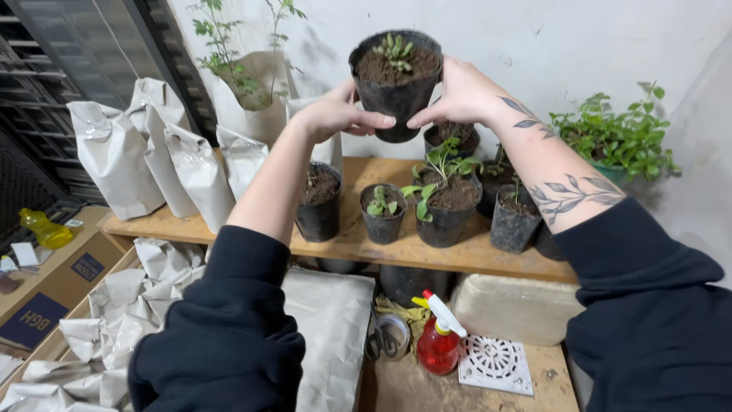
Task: The person selects small potted plants from a shelf, places them into paper bags, and then folds the top of the bags to secure the plants.
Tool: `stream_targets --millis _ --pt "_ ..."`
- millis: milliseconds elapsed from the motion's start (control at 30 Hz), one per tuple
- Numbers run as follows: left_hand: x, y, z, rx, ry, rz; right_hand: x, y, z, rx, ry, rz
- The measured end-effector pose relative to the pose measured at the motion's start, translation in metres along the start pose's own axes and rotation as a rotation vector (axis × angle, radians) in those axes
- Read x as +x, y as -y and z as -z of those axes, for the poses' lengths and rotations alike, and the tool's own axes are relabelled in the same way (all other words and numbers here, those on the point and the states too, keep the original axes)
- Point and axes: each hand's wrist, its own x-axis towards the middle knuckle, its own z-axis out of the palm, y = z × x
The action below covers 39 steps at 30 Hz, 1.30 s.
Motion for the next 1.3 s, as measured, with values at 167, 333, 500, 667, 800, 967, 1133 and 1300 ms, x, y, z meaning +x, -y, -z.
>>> stream_targets --millis 167,333,500,667,800,967,1133,1300 --pt "0.062 0.055 0.002 -0.018 -0.065 0.222 0.061 -0.04 -0.013 0.38 0.263 -0.312" --pt "0.165 0.175 -0.007 -0.073 -0.204 0.274 0.115 -0.122 -0.05 0.376 0.313 -0.351" --pt "0.181 0.22 -0.013 -0.03 -0.28 0.338 0.156 -0.182 -0.093 0.38 0.379 -0.406" --pt "0.181 0.236 -0.02 -0.024 -0.276 0.407 0.171 -0.221 -0.121 0.417 0.421 -0.465" --pt "0.182 0.235 -0.025 0.084 -0.228 0.501 0.176 -0.214 -0.129 0.349 0.476 -0.481" --pt "0.169 0.234 -0.025 0.055 -0.237 0.47 0.191 -0.223 -0.134 0.229 0.513 -0.422" --pt "0.164 0.236 -0.034 0.198 -0.163 0.507 0.209 -0.236 -0.153 -0.337 0.73 -0.299" --pt "0.178 0.24 -0.034 0.229 -0.027 0.414 0.21 -0.229 -0.161 -0.447 0.74 -0.264"
